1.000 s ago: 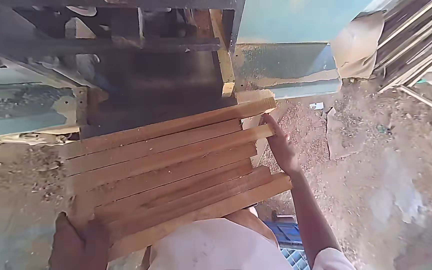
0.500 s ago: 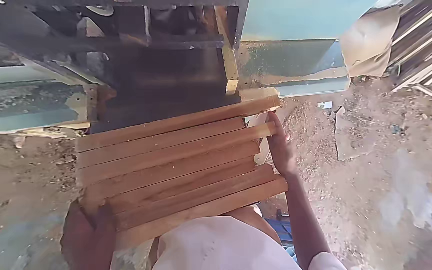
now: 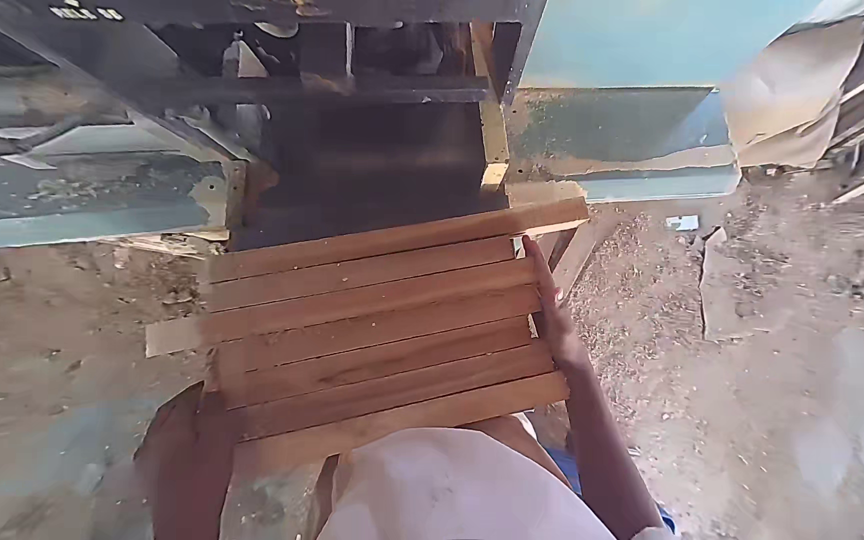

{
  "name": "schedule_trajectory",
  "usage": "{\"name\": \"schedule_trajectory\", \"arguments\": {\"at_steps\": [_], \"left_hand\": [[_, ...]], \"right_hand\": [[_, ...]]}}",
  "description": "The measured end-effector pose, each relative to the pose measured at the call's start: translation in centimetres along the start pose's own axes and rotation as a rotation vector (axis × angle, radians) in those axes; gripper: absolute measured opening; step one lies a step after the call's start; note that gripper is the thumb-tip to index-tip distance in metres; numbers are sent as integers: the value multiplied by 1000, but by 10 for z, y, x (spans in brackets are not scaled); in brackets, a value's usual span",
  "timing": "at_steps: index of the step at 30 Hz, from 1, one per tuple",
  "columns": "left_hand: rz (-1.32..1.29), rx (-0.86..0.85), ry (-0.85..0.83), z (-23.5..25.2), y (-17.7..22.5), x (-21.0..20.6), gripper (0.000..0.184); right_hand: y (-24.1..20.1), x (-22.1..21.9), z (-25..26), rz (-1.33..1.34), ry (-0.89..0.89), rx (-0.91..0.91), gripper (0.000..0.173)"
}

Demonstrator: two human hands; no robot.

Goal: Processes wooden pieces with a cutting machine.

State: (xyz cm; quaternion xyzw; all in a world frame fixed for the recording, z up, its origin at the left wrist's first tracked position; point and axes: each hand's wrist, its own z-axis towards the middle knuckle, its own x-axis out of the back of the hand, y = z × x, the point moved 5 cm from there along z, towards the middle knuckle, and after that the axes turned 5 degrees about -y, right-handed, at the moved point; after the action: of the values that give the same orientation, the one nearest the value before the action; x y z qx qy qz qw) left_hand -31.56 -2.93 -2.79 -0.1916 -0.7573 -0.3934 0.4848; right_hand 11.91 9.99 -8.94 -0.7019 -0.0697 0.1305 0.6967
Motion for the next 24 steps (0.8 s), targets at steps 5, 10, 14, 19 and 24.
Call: {"name": "schedule_trajectory", "arguments": {"at_steps": [5,10,14,19,24], "left_hand": [[-23,14,60,4,-2,3,48],[-91,113,109,5,-10,10,50],[-173,84,195,5,-10,5,53],[-170,22,276,6,-16,2,58],[-100,-5,307,8,-21,0,49]], "right_hand": [[-6,-22,-1,-44,21,-34,92],[-5,-31,-2,-39,63,-80,87],[-4,-35,-1,-27,59,-119,87],[-5,-42,4,-27,29,-66,87],[-5,-48,8,-24,-6,-36,87]]}}
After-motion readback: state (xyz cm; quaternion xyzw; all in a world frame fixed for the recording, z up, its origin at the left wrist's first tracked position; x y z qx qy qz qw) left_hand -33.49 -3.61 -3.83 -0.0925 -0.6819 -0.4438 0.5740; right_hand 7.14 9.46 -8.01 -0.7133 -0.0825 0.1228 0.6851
